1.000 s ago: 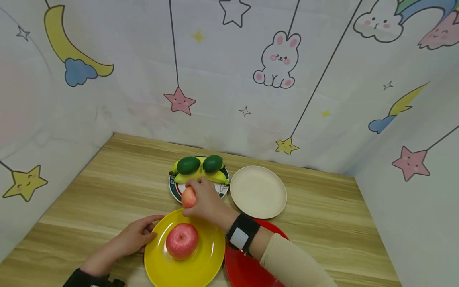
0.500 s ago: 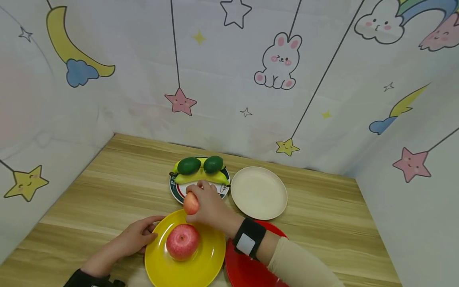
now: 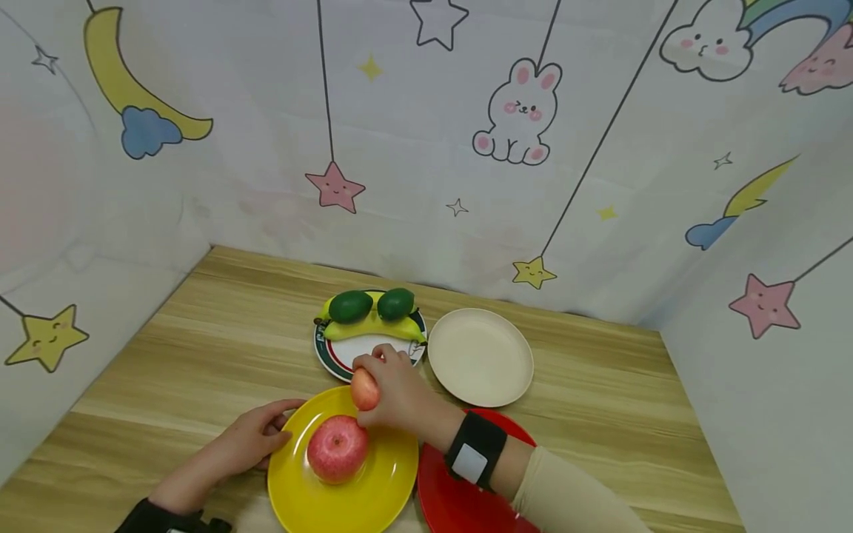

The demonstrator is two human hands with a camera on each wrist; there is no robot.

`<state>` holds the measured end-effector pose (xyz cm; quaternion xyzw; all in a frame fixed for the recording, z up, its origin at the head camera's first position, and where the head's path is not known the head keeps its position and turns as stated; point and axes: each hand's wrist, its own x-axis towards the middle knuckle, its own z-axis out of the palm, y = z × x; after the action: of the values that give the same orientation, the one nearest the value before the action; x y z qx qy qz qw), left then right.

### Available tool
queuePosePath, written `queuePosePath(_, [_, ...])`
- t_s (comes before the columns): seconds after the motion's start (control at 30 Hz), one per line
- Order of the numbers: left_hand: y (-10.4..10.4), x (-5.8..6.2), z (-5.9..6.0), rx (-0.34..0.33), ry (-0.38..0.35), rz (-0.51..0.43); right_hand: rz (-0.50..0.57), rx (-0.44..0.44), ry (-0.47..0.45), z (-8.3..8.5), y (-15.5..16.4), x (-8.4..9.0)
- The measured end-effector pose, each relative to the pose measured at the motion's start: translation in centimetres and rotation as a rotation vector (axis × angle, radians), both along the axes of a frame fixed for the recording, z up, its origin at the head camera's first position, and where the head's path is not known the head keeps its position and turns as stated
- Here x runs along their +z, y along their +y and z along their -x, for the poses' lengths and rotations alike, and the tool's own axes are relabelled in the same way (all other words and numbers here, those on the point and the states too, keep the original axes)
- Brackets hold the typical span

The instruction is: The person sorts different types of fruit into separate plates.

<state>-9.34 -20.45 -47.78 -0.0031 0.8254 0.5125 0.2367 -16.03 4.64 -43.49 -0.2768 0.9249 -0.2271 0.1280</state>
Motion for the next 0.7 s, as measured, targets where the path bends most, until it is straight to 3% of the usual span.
queuePosePath(0.3, [-0.1, 0.1, 0.0, -0.028, 0.027, 0.005, -0.015, 0.041, -0.019, -0.5, 0.1, -0.4])
queuePosePath(0.7, [-0.1, -0.1, 0.2, -0.03, 0.024, 0.019, -0.058, 0.172, -0.031, -1.5, -0.1, -0.2])
